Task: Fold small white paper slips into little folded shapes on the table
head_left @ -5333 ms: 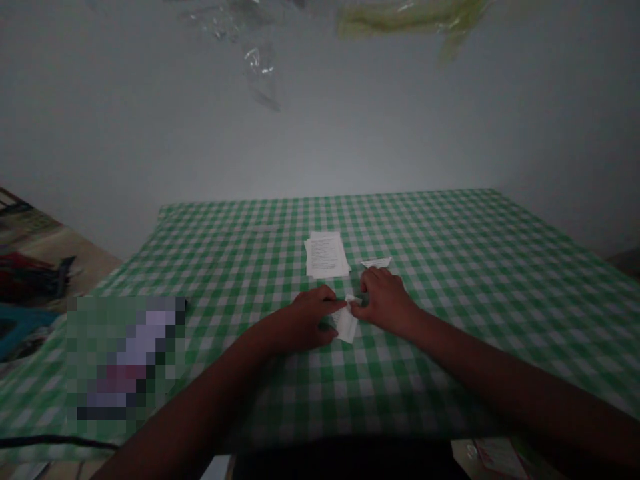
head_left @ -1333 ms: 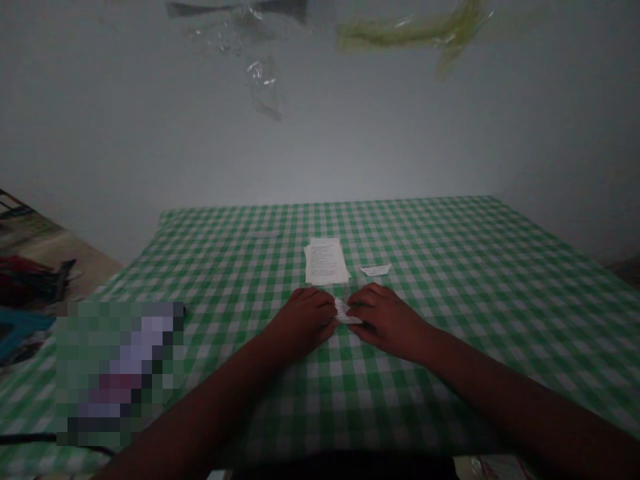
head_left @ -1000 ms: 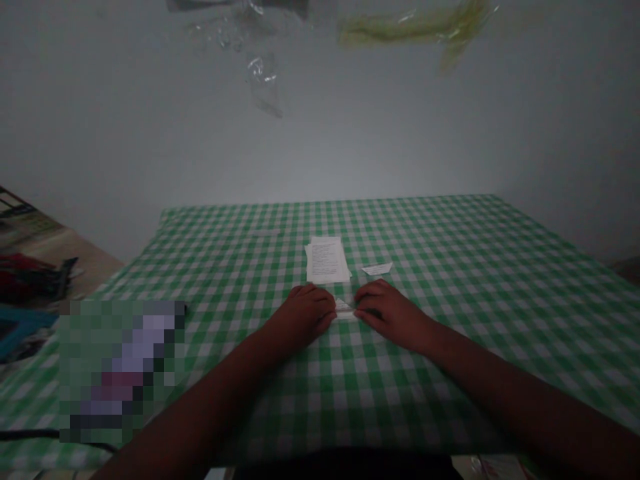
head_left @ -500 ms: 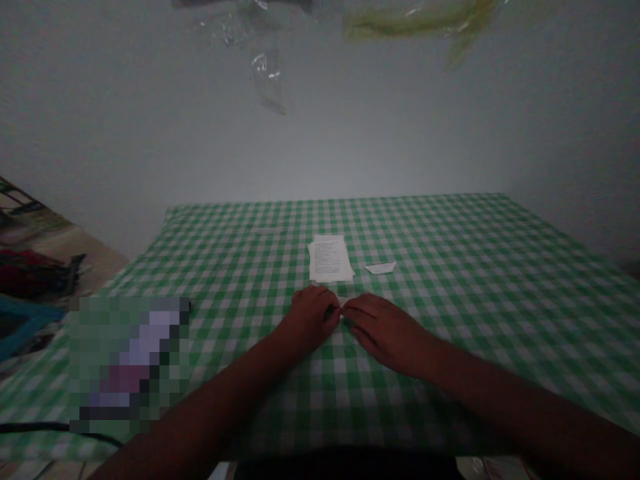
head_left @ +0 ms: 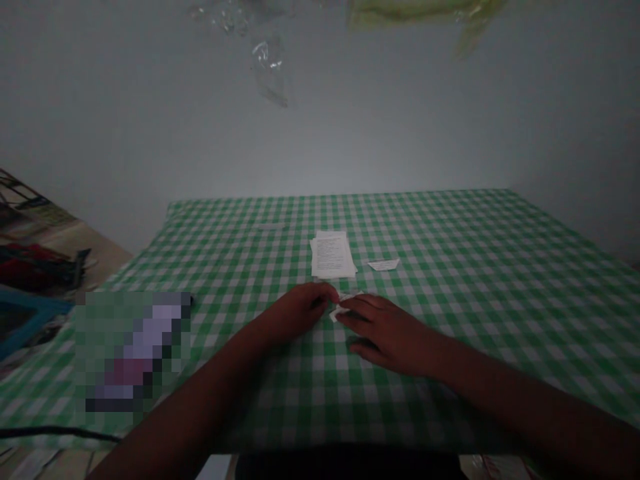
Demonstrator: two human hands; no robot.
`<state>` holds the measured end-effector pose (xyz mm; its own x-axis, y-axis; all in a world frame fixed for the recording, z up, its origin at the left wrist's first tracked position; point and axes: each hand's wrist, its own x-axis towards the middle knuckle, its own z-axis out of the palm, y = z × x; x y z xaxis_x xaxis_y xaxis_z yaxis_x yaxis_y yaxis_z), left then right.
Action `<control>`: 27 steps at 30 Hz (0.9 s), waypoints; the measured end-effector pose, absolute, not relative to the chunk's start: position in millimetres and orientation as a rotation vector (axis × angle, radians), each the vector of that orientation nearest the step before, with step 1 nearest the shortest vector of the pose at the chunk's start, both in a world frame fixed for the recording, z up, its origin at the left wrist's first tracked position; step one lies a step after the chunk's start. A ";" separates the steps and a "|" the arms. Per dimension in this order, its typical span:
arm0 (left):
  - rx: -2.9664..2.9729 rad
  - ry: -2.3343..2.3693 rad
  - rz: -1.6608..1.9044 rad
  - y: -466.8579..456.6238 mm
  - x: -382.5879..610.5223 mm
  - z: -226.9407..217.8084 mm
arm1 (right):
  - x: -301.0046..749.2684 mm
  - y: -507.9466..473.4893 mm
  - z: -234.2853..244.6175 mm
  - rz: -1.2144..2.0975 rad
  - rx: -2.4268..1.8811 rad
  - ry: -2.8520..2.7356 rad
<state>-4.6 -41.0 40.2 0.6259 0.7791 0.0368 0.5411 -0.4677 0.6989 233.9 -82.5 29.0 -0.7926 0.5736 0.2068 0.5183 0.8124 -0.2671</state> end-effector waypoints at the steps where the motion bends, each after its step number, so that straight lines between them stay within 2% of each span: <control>1: 2.189 1.024 0.473 -40.9 -4.6 39.4 | 234.0 -82.5 28.8 0.297 -0.844 -2.723; 27: 2.163 1.062 0.430 -40.8 -4.7 40.9 | 232.9 -82.2 25.1 0.348 -0.921 -2.740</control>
